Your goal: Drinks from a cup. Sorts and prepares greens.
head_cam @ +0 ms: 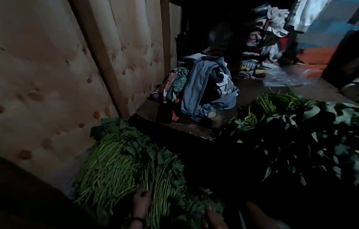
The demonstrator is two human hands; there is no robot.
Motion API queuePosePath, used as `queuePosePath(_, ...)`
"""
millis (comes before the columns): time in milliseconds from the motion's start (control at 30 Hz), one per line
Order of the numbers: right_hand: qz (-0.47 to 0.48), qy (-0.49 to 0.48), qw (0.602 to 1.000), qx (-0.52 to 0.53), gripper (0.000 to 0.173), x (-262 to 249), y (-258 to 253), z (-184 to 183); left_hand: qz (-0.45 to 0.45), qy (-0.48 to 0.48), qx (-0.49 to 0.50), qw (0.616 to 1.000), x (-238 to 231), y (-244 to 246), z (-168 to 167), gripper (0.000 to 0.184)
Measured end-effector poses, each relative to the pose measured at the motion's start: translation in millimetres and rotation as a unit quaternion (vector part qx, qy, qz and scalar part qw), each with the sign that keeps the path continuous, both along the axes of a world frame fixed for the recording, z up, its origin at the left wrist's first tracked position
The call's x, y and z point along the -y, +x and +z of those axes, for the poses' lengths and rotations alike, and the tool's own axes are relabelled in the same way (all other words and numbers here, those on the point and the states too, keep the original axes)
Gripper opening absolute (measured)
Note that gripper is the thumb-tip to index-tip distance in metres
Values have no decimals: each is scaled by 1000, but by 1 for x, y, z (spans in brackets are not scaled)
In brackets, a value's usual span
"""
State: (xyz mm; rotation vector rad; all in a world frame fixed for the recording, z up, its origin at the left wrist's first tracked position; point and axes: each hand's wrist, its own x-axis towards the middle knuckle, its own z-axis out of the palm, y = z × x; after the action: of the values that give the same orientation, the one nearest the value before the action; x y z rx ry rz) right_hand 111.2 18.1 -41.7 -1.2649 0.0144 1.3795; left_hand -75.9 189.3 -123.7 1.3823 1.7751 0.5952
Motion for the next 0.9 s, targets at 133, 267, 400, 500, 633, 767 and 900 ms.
queuePosePath(133, 25, 16, 999, 20, 32, 6, -3, 3, -12, 81, 135, 987, 74, -9, 38, 32)
queuePosePath(267, 25, 35, 998, 34, 26, 13, -7, 9, -18, 154, 175, 972, 127, -8, 39, 30)
queuePosePath(400, 33, 56, 997, 46, 29, 20, -6, 14, -31, 153, 164, 974, 164, 0, 37, 28)
queuePosePath(500, 36, 69, 996, 43, 29, 24, -5, 16, -53, 137, 150, 978, 186, 6, 27, 28)
queuePosePath(633, 68, 98, 991, 60, 29, 27, -5, 13, -107, 140, 128, 976, 207, 11, 15, 27)
queuePosePath(767, 86, 107, 984, 109, 29, 27, -4, 6, -168, 161, 92, 968, 217, 16, 13, 25)
queuePosePath(900, 118, 69, 984, 116, 31, 24, -3, 0, -194, 182, 91, 960, 224, 20, 8, 24)
